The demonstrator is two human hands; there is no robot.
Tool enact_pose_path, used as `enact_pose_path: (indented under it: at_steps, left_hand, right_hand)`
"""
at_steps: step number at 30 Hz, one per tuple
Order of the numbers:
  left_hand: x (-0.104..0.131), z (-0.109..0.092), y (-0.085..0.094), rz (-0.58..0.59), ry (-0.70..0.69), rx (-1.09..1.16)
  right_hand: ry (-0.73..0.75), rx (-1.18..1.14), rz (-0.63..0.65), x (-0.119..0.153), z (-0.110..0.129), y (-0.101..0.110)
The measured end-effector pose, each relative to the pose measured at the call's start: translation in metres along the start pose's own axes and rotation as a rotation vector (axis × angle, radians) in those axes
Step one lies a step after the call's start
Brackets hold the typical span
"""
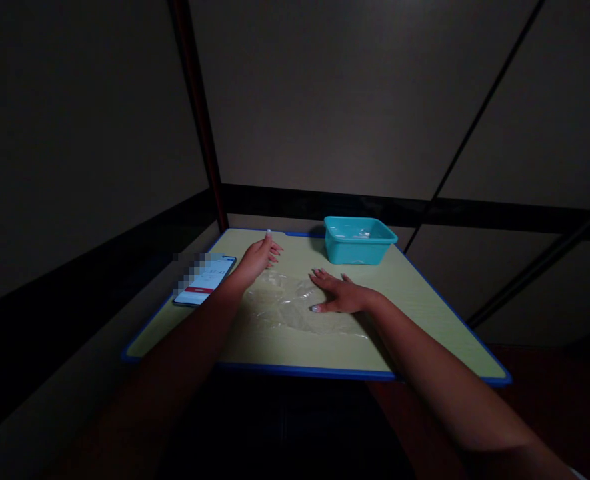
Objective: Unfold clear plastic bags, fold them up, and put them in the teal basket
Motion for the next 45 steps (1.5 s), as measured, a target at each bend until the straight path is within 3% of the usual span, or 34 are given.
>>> enact_pose_path:
  at_steps: [4,7,13,16,24,31,34,37,41,45]
  left_hand:
    - [-0.001,0.002,0.003,-0.052,0.008,0.054]
    - [-0.001,0.001,0.003,-0.021,0.024,0.131]
    - [0.011,0.003,-0.019,0.323,0.204,0.286]
    - [0.016,0.007,-0.024,0.395,0.267,0.201]
    - [0.008,0.015,-0.015,0.276,0.258,0.057]
    - [0.006,0.001,-0.006,0.171,0.152,0.22]
    - [0.004,-0.001,-0.001,0.122,0.114,0.304]
    - [0.001,0.001,0.004,0.061,0.133,0.336]
    - [0.002,0.002,0.007,0.031,0.182,0.356]
    - [0.004,0.004,0.004,0.04,0.2,0.302]
  right_hand:
    - [-0.003,0.0,0.007,0.0,0.001,0.0]
    - [-0.005,-0.003,0.011,0.001,0.002,0.001]
    - [-0.006,-0.001,0.021,0.0,0.001,0.0]
    - [-0.01,-0.001,0.011,-0.001,-0.001,0.0]
    - [-0.011,0.013,0.02,0.0,-0.001,0.0]
    - [-0.002,0.013,-0.012,0.0,0.0,0.001]
    - [0.044,0.01,-0.1,0.005,0.012,0.007]
    - [0.166,-0.019,-0.163,0.016,0.038,0.011]
    - [0.366,-0.114,0.013,0.034,0.076,-0.002]
    - [0.514,-0.172,0.211,0.047,0.096,-0.016]
Point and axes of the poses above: each hand's wrist, its own x-axis away from the middle knuckle, its own y-axis out of the back of the hand, z = x × y, the point moved 6 cm from there along -x, towards the middle knuckle, and after that the axes turned 6 degrees about -x, right-handed, at the moved point
